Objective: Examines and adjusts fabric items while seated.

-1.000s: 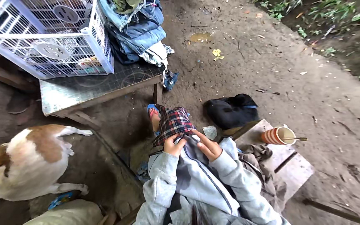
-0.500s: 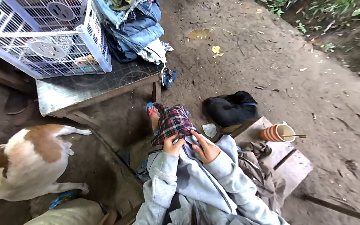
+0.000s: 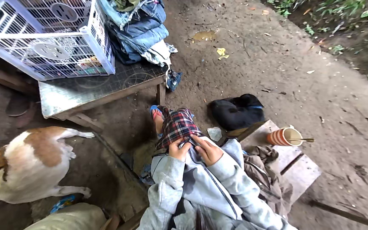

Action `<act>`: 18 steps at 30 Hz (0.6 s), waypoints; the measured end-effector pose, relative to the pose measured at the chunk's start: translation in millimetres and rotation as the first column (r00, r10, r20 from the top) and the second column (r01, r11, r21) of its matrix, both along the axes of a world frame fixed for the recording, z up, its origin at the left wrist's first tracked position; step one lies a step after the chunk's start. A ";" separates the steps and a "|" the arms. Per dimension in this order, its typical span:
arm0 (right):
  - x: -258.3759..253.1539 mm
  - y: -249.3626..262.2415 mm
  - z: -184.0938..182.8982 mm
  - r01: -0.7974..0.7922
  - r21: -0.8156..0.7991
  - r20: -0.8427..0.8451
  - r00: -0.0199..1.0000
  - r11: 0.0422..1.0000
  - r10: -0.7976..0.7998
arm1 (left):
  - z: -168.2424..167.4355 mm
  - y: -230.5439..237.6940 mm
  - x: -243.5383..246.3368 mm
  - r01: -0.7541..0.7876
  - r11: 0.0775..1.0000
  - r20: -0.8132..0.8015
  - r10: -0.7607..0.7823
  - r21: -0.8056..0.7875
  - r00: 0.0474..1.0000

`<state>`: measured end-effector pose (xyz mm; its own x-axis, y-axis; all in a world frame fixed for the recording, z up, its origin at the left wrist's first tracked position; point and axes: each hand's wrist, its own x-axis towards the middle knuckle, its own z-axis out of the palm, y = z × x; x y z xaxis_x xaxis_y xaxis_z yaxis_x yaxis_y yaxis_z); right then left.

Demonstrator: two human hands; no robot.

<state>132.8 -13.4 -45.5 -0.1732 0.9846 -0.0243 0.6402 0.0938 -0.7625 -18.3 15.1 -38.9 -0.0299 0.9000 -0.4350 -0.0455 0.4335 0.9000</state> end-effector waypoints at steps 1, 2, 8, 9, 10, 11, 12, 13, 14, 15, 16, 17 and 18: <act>2.5 2.7 -2.4 -0.018 0.009 -0.073 0.997 1.000 0.019 | -0.5 0.0 -0.6 0.011 1.000 -0.008 -0.010 0.012 1.000; 5.8 5.4 -3.8 -0.036 0.000 -0.167 0.985 0.999 0.035 | -1.5 -0.2 -1.5 0.025 0.999 -0.016 -0.025 0.031 1.000; 14.6 11.4 -7.8 -0.099 -0.215 -0.599 0.799 0.972 -0.051 | -4.2 2.1 -5.2 0.134 0.983 -0.118 -0.119 0.128 0.986; 14.5 11.2 -6.9 -0.106 -0.218 -0.603 0.796 0.970 -0.048 | -2.4 2.8 -6.0 0.147 0.981 -0.128 -0.131 0.125 0.983; 14.3 10.8 -6.4 -0.109 -0.212 -0.596 0.802 0.971 -0.040 | 0.3 3.7 -6.6 0.154 0.982 -0.127 -0.140 0.111 0.982; 13.9 10.3 -6.3 -0.109 -0.200 -0.584 0.812 0.974 -0.030 | 2.7 4.7 -6.7 0.158 0.983 -0.128 -0.146 0.093 0.981; 12.9 9.9 -6.6 -0.100 -0.180 -0.562 0.827 0.979 -0.019 | 3.9 5.8 -6.7 0.164 0.984 -0.131 -0.153 0.076 0.980; 12.2 9.4 -6.8 -0.088 -0.147 -0.517 0.856 0.985 -0.001 | 4.5 6.8 -6.6 0.164 0.984 -0.134 -0.155 0.062 0.979; 11.8 8.3 -6.6 -0.075 -0.102 -0.438 0.899 0.992 0.023 | 5.8 7.6 -6.6 0.161 0.986 -0.128 -0.155 0.039 0.980; 11.8 6.2 -6.0 -0.066 -0.049 -0.335 0.941 0.997 0.046 | 7.7 8.0 -6.6 0.154 0.988 -0.111 -0.152 0.009 0.982; 12.1 3.7 -4.5 -0.068 -0.006 -0.229 0.971 0.998 0.065 | 8.8 8.0 -6.6 0.143 0.990 -0.090 -0.144 -0.019 0.985; 10.8 0.7 -4.5 -0.062 0.022 -0.148 0.987 0.998 0.064 | 9.4 7.9 -6.2 0.125 0.991 -0.068 -0.127 -0.042 0.990; 9.3 -2.3 -4.0 -0.048 0.027 -0.077 0.996 0.999 0.049 | 9.9 7.9 -5.9 0.105 0.993 -0.046 -0.108 -0.057 0.993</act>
